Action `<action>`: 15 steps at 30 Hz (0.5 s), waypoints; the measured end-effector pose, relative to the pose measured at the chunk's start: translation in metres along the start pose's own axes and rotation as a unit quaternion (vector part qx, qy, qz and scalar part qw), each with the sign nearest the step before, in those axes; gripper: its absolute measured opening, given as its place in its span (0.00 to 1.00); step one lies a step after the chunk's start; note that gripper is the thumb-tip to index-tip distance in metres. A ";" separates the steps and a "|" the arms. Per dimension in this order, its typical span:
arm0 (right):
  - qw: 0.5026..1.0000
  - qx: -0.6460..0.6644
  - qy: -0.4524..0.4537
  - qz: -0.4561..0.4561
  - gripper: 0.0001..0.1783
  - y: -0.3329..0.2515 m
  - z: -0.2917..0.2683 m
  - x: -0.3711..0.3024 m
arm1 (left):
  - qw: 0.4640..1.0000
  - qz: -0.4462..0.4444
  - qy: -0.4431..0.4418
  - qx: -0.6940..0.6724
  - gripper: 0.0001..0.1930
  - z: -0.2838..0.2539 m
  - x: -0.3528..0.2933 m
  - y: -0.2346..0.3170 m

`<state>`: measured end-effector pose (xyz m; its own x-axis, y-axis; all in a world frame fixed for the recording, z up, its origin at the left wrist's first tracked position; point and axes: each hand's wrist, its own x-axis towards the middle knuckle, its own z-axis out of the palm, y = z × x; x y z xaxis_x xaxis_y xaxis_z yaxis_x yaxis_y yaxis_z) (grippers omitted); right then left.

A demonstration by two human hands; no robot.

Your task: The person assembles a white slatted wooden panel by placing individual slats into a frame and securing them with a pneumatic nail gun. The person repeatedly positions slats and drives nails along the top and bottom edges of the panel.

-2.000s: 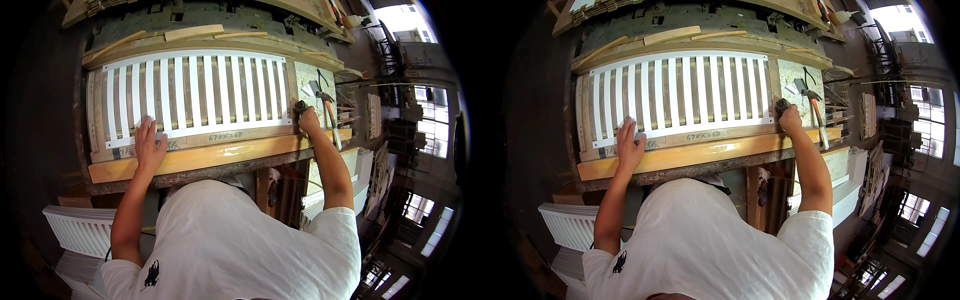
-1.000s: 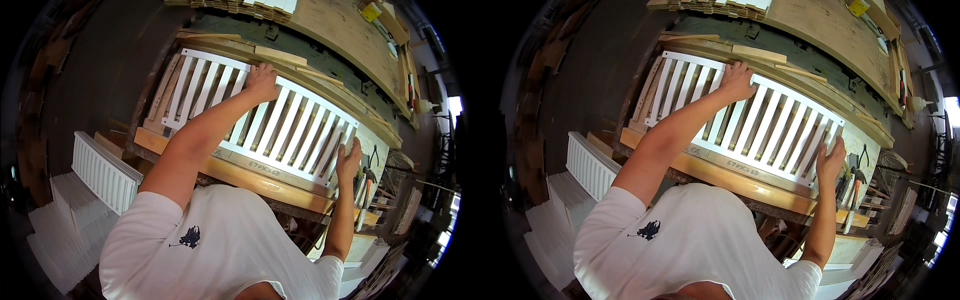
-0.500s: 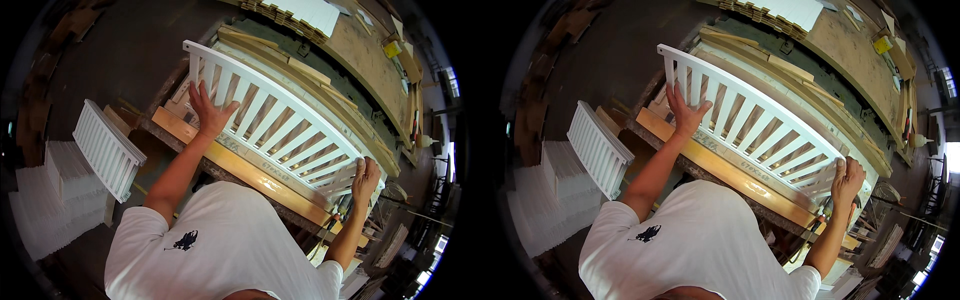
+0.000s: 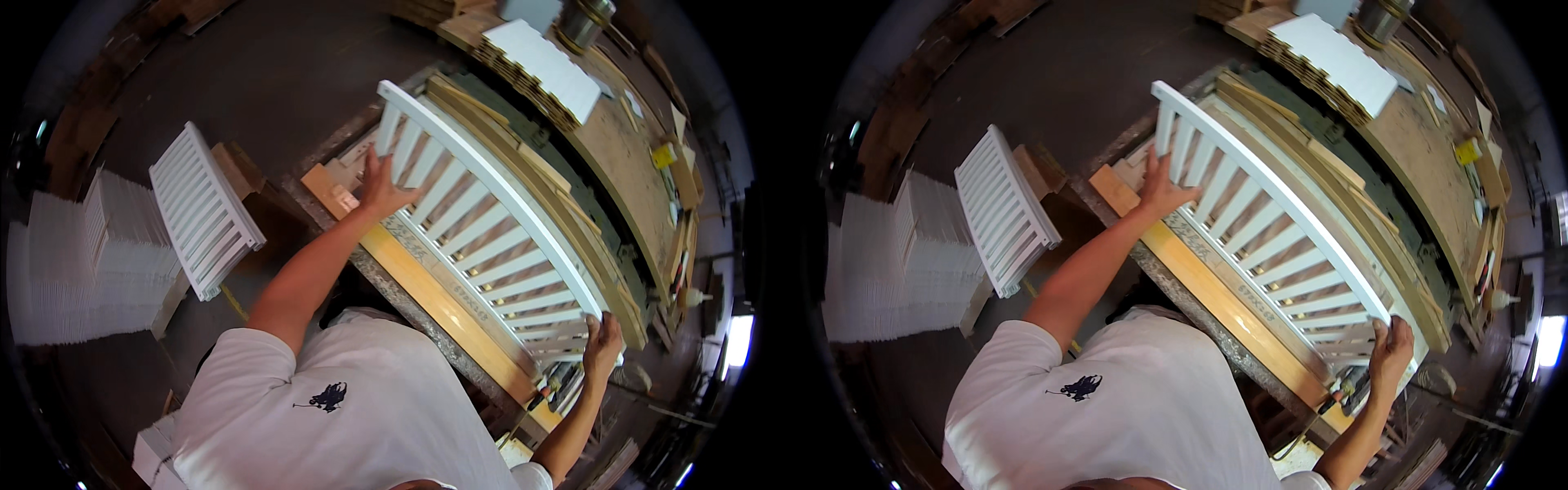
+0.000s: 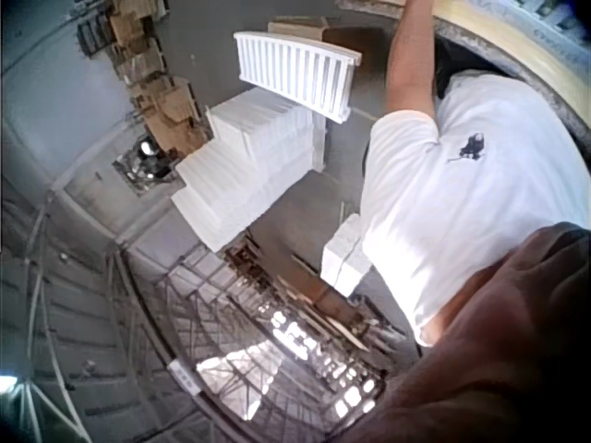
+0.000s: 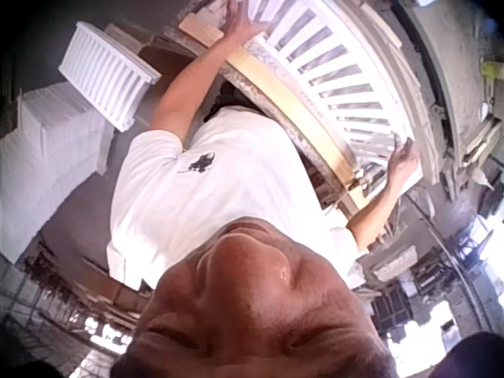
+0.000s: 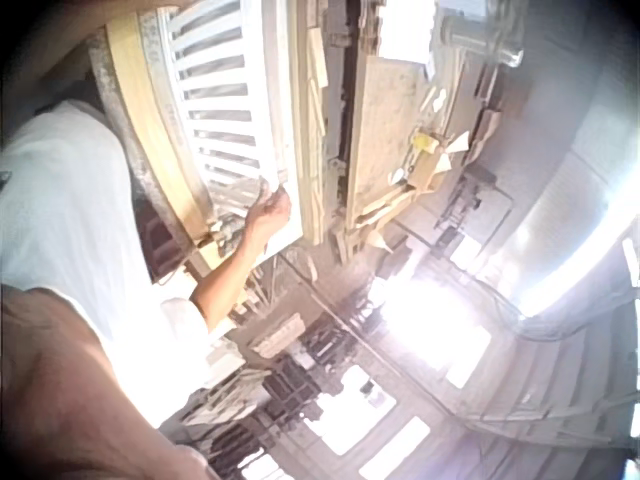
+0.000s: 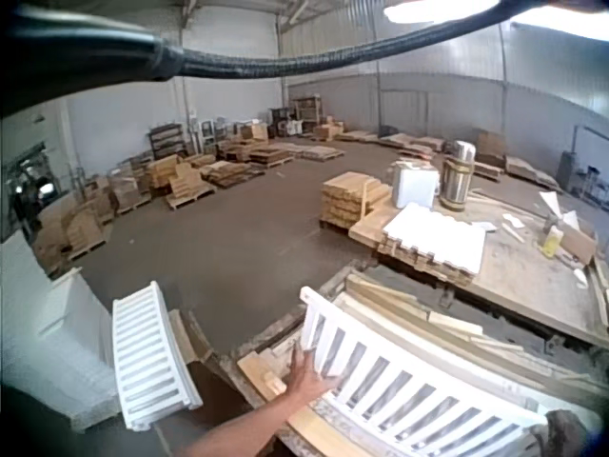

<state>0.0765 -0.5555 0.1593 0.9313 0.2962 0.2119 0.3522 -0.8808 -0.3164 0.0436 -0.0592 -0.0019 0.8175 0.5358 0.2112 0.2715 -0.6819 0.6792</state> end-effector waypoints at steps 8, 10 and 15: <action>0.991 0.115 0.045 -0.044 0.16 -0.044 -0.061 0.015 | 0.993 0.026 0.104 -0.050 0.48 -0.092 0.020 0.038; 0.986 0.139 0.057 -0.066 0.17 -0.070 -0.053 0.037 | 0.984 0.064 0.161 -0.045 0.46 -0.157 0.034 0.037; 0.953 0.294 0.013 -0.072 0.14 -0.171 0.012 0.107 | 0.907 0.069 0.413 -0.052 0.47 -0.260 0.036 -0.006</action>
<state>0.1173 -0.3682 0.2250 0.8695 0.3819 0.3131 0.4745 -0.4702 -0.7441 -0.0613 0.0938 0.1844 0.1685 0.6687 0.7242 0.1113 -0.7429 0.6600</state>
